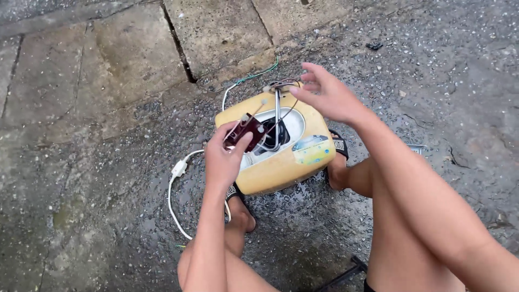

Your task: Cleaning an electrical component with a rag and inspecting the internal wiring of a disassembled appliance.

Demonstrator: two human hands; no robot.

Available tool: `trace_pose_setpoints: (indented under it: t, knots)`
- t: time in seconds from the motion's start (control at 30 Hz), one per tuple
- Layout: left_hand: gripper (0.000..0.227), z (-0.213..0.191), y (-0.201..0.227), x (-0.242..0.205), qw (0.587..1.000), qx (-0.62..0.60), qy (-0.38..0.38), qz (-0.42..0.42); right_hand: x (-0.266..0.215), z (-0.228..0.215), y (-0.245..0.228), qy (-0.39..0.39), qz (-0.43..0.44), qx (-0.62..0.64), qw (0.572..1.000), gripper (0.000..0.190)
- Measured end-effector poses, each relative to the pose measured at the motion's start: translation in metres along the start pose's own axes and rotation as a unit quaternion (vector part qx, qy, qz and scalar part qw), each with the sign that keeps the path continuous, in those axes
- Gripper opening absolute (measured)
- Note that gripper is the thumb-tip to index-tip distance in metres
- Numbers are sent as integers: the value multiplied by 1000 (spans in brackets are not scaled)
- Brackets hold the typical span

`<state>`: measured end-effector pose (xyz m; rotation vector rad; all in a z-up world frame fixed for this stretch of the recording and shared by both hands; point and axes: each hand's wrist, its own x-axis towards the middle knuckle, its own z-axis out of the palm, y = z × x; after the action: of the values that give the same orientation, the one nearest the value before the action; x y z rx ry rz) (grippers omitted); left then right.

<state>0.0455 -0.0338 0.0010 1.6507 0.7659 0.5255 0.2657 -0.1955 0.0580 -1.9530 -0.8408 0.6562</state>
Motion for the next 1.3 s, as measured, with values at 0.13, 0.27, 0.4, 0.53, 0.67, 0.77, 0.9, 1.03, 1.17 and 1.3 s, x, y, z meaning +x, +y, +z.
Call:
trace_pose_setpoints:
  t: [0.13,0.27,0.4,0.53,0.67,0.77,0.9,1.03,1.17,1.3]
  knots:
    - [37,12,6,-8,1000,-17,-23,-7,21,-8,7,-118,-30,179,976,61]
    - [41,16,17,-5,999,-20,-36,-6,28,-5,15,-87,-90,183,975,20]
    - [34,12,28,-1,997,-26,-19,69,29,-6,19,-54,-131,196,970,14]
    - [34,8,34,-3,988,15,25,153,30,-4,24,-22,-162,196,967,17]
    - [33,9,36,-4,956,67,90,271,21,-8,19,-37,-174,209,961,23]
    - [33,9,36,-6,944,75,98,305,15,-6,9,-46,-193,181,963,38]
    - [33,4,39,-8,960,69,76,262,5,0,-6,-41,-236,55,969,66]
    - [42,-3,32,-10,985,23,61,157,8,13,5,-36,-238,21,970,46]
    - [44,-14,8,-2,990,-102,95,-5,25,21,8,-19,-285,-134,949,48]
    - [33,-34,7,5,975,-128,178,28,61,21,44,-5,-264,-261,929,16]
